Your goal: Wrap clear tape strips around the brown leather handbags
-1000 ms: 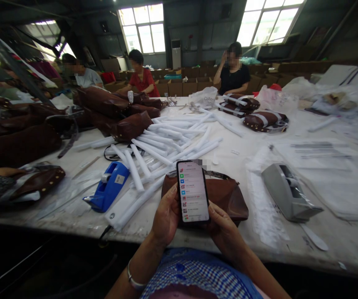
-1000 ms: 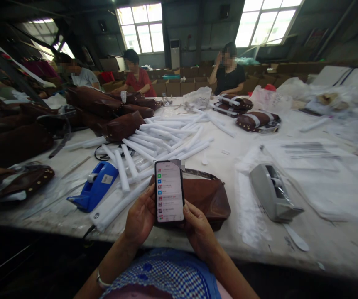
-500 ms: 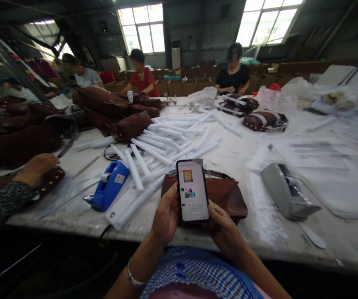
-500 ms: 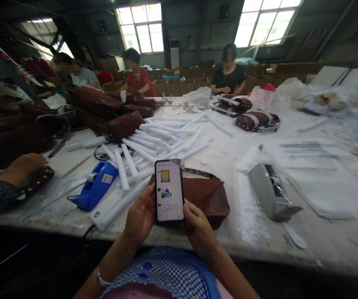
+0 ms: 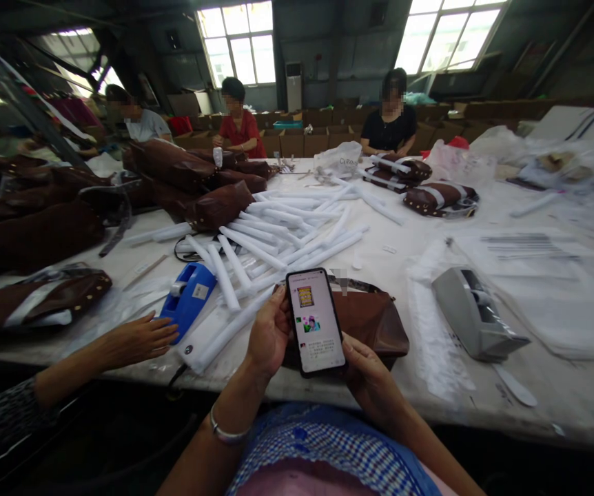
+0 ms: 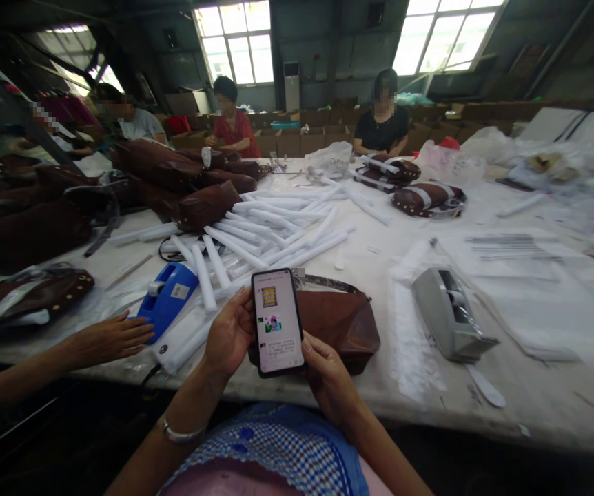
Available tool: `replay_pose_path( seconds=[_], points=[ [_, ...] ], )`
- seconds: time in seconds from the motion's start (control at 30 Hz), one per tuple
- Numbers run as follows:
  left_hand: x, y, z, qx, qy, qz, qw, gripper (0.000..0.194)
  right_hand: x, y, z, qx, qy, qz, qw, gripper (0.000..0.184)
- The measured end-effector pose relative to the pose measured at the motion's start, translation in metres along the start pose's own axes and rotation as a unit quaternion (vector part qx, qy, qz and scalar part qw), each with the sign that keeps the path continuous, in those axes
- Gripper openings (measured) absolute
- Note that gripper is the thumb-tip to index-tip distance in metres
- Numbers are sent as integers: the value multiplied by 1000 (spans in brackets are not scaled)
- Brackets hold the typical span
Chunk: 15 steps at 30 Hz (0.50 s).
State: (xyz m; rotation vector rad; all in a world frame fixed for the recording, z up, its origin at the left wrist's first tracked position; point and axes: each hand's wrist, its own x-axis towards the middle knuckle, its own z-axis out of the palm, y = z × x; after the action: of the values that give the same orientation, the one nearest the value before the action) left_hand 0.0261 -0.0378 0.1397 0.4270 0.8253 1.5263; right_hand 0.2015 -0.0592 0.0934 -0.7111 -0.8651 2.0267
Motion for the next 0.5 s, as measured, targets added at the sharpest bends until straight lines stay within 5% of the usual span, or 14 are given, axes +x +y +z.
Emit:
replay_pose_path(
  seconds=[0.5],
  points=[
    [10,6,3,86,13,55,995,26,-3,2,-1,-6,15,-2,1000,40]
  ],
)
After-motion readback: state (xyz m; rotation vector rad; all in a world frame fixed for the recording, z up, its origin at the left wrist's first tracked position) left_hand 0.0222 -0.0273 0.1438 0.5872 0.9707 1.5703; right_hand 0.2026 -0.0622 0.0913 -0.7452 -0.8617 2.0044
